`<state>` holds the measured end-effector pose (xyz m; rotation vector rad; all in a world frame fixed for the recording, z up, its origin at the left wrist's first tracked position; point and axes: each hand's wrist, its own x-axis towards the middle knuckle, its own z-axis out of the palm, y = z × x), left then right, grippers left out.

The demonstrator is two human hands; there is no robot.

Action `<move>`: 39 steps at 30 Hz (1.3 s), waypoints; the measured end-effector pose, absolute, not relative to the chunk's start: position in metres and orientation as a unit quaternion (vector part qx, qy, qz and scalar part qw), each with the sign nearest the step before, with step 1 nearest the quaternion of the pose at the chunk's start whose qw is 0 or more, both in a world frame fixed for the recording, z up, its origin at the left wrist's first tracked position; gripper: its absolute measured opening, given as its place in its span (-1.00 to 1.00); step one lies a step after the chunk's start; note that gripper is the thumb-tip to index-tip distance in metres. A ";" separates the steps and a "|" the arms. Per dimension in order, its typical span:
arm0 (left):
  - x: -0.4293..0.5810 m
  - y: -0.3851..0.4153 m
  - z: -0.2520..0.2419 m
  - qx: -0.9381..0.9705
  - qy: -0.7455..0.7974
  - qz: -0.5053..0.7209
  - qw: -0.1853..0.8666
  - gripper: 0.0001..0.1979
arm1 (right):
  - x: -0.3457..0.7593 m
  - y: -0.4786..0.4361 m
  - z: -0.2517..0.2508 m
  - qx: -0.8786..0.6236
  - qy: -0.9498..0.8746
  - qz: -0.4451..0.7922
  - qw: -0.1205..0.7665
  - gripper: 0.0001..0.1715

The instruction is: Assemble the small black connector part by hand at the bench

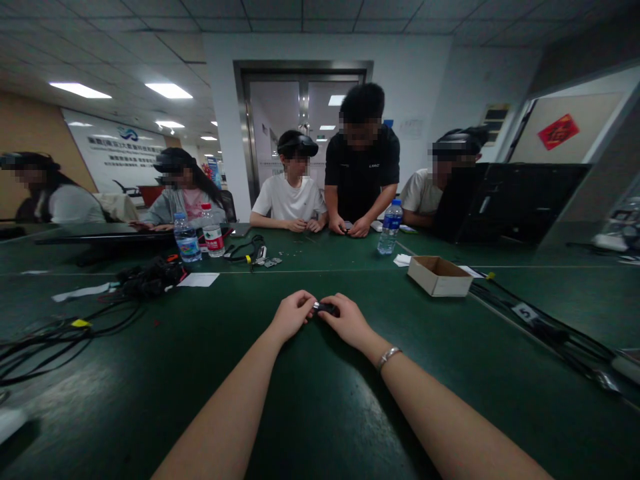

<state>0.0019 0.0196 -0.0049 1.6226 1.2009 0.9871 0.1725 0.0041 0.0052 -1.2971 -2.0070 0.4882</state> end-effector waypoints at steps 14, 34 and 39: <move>0.002 0.020 -0.004 0.642 0.482 0.402 0.439 -0.79 | 0.173 0.005 0.004 -0.503 -0.771 0.188 0.342 -0.82; 0.003 0.020 -0.002 0.620 0.470 0.427 0.461 -0.80 | 0.173 0.004 0.005 -0.503 -0.771 0.186 0.344 -0.81; 0.001 0.021 -0.001 0.621 0.461 0.427 0.469 -0.76 | 0.173 0.004 0.005 -0.503 -0.770 0.191 0.342 -0.81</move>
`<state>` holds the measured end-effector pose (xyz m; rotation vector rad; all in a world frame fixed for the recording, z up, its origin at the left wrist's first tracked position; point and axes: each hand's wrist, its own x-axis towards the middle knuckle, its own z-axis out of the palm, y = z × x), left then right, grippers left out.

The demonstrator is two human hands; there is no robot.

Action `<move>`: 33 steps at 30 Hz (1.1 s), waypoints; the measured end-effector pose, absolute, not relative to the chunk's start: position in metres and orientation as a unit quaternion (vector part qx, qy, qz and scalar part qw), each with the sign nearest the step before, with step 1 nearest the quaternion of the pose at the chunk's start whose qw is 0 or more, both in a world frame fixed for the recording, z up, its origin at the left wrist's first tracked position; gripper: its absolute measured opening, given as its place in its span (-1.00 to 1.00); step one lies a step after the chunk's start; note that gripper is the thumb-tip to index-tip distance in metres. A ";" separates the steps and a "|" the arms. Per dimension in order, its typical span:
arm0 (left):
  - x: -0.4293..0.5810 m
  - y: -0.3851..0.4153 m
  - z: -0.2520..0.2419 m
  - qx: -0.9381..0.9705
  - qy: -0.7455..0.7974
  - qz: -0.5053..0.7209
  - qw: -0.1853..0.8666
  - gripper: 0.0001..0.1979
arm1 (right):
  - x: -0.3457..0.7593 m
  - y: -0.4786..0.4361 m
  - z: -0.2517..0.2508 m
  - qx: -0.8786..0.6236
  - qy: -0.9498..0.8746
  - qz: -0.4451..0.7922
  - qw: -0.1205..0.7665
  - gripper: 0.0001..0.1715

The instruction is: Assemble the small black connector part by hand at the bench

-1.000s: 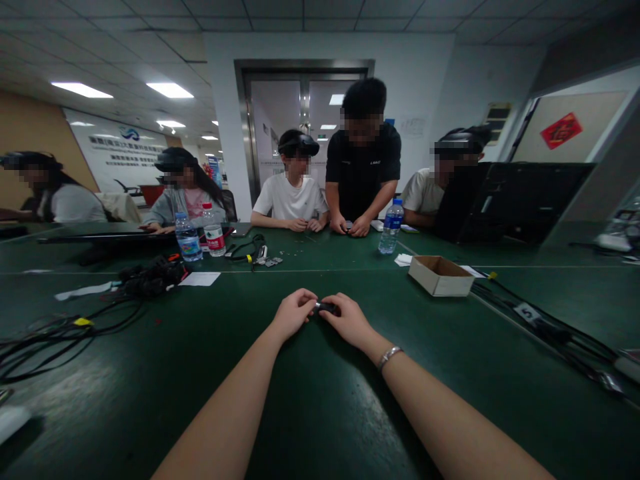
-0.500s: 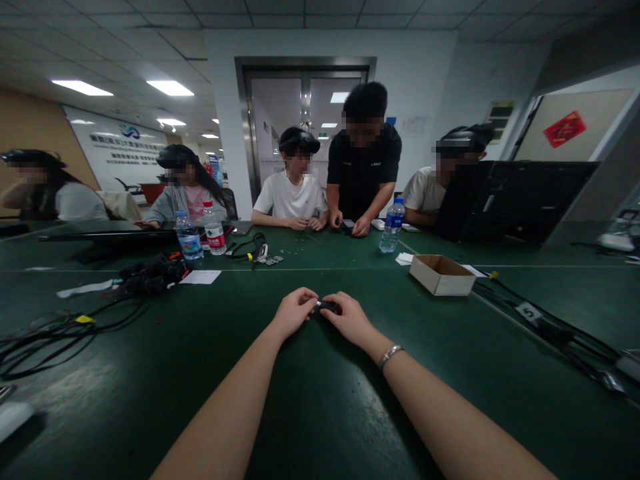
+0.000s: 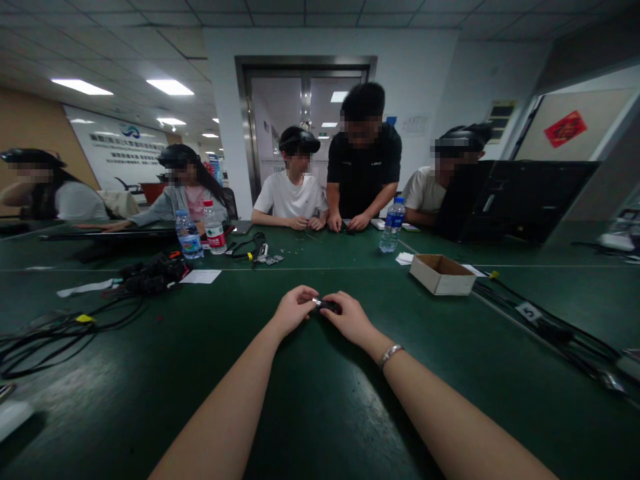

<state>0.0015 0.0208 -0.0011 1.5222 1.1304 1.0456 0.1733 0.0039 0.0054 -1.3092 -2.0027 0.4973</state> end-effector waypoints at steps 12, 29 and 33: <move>0.001 0.022 -0.004 0.647 0.476 0.384 0.456 -0.73 | 0.173 0.004 0.006 -0.500 -0.772 0.188 0.346 -0.82; -0.002 0.024 -0.006 0.652 0.471 0.383 0.455 -0.75 | 0.172 0.005 0.004 -0.500 -0.772 0.186 0.345 -0.82; -0.001 0.020 -0.002 0.653 0.470 0.382 0.455 -0.76 | 0.172 0.004 0.004 -0.499 -0.772 0.190 0.345 -0.81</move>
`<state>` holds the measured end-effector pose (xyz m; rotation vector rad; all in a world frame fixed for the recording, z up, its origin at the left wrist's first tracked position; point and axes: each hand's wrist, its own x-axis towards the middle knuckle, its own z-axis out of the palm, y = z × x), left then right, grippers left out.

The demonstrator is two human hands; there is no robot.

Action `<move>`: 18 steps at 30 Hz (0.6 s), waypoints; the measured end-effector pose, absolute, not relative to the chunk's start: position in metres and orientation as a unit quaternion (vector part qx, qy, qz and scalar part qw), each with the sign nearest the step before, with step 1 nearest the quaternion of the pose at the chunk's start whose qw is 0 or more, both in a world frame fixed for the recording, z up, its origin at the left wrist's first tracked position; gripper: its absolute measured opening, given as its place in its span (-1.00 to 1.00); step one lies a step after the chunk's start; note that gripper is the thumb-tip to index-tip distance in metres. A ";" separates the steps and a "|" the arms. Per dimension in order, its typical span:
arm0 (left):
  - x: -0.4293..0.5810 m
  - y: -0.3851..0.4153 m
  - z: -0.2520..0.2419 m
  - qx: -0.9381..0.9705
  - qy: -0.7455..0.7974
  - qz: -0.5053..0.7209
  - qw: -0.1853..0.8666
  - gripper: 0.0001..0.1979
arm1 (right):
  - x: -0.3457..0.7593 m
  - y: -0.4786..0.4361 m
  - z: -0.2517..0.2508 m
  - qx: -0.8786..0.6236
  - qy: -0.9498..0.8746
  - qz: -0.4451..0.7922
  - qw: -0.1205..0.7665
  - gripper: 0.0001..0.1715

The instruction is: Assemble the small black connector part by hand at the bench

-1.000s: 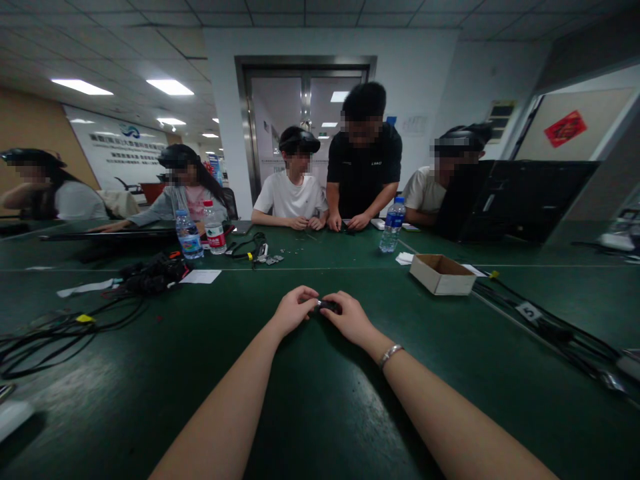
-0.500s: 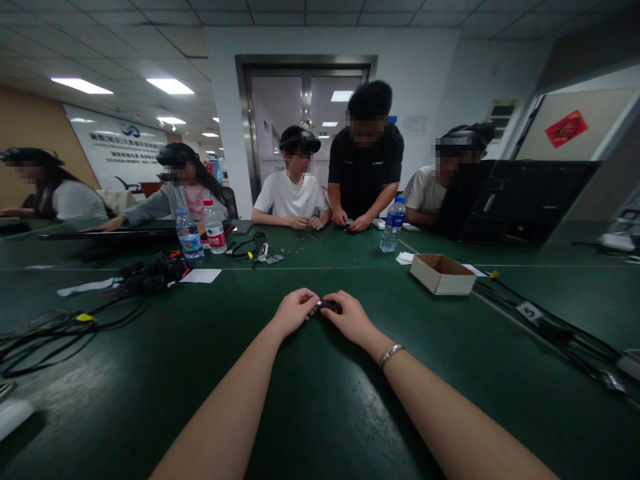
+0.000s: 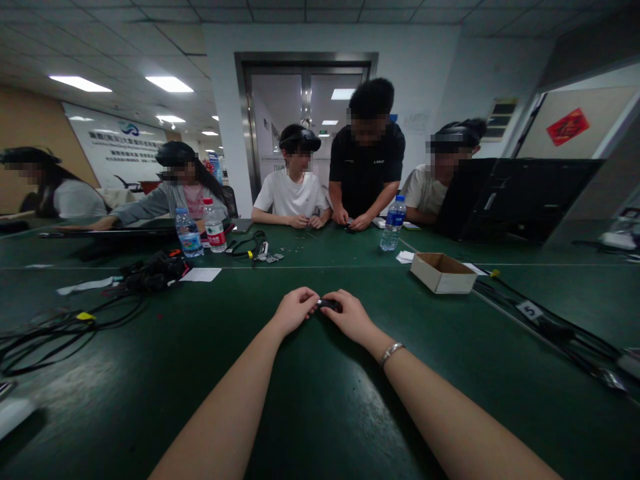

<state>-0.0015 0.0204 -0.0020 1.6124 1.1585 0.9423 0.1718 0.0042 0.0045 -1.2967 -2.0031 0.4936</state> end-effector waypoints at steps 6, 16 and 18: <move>-0.002 0.020 -0.002 0.654 0.468 0.384 0.454 -0.77 | 0.172 0.004 0.006 -0.504 -0.771 0.191 0.339 -0.81; -0.001 0.023 -0.005 0.631 0.465 0.409 0.467 -0.79 | 0.172 0.005 0.006 -0.504 -0.774 0.187 0.336 -0.81; 0.000 0.023 -0.004 0.626 0.465 0.411 0.472 -0.79 | 0.172 0.005 0.005 -0.502 -0.774 0.183 0.340 -0.82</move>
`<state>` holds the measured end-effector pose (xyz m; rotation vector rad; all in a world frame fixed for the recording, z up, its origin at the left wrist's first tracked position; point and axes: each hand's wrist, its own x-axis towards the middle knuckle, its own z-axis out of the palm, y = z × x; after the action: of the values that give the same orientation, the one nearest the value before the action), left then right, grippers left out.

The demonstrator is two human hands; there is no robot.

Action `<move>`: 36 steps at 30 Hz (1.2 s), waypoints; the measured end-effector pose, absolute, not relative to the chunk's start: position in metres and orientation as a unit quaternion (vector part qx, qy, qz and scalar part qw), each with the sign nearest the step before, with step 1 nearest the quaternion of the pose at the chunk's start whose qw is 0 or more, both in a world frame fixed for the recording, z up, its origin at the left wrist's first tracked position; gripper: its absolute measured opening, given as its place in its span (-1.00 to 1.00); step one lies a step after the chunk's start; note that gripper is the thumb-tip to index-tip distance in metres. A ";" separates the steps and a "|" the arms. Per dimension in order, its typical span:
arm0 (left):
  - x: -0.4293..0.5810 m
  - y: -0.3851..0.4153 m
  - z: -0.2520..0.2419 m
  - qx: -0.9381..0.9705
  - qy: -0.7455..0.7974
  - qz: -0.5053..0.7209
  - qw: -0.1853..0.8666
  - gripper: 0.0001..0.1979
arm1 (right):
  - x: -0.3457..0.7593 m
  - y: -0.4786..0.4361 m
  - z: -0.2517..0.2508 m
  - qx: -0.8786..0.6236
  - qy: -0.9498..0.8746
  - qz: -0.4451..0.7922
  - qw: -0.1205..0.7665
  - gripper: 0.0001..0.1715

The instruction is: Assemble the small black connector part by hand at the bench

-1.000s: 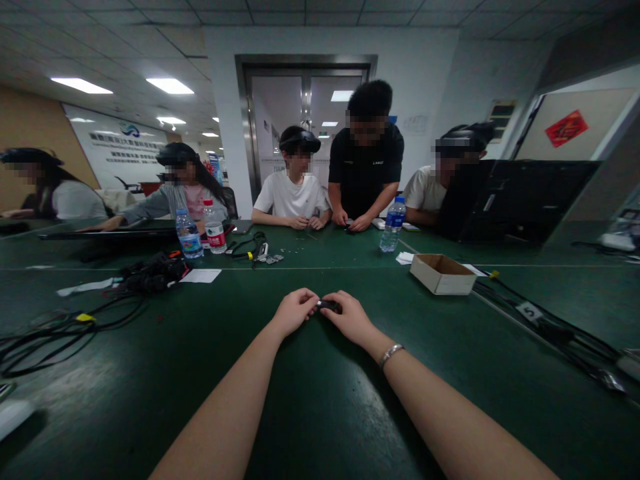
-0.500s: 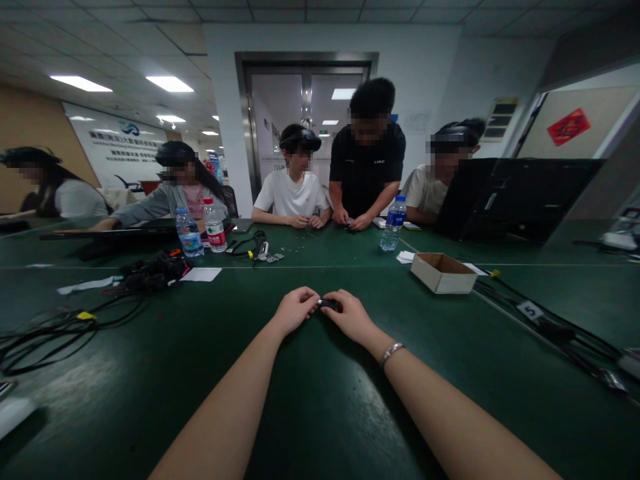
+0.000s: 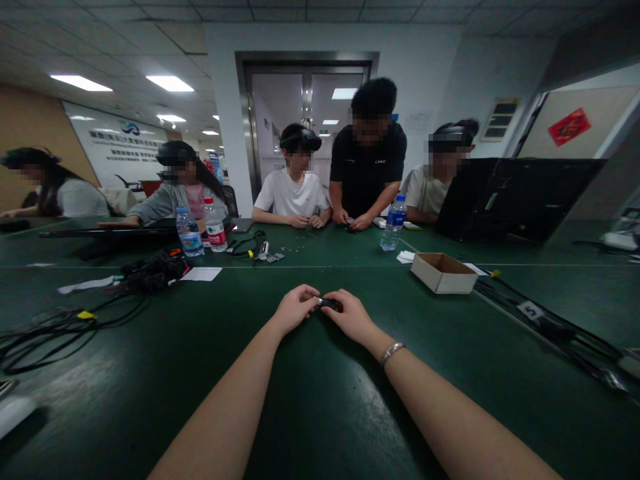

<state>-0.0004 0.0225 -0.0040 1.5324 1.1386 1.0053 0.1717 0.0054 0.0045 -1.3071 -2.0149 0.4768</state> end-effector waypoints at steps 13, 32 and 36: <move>-0.001 0.019 0.002 0.631 0.470 0.397 0.473 -0.80 | 0.172 0.005 0.006 -0.502 -0.775 0.182 0.336 -0.82; 0.001 0.017 0.006 0.603 0.471 0.424 0.485 -0.64 | 0.172 0.005 0.005 -0.504 -0.772 0.188 0.337 -0.78; 0.000 0.016 0.007 0.612 0.464 0.419 0.484 -0.64 | 0.173 0.006 0.004 -0.503 -0.772 0.188 0.339 -0.78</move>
<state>-0.0002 0.0163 0.0069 1.4907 1.1306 1.0208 0.1725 0.0059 0.0035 -1.3101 -2.0117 0.4898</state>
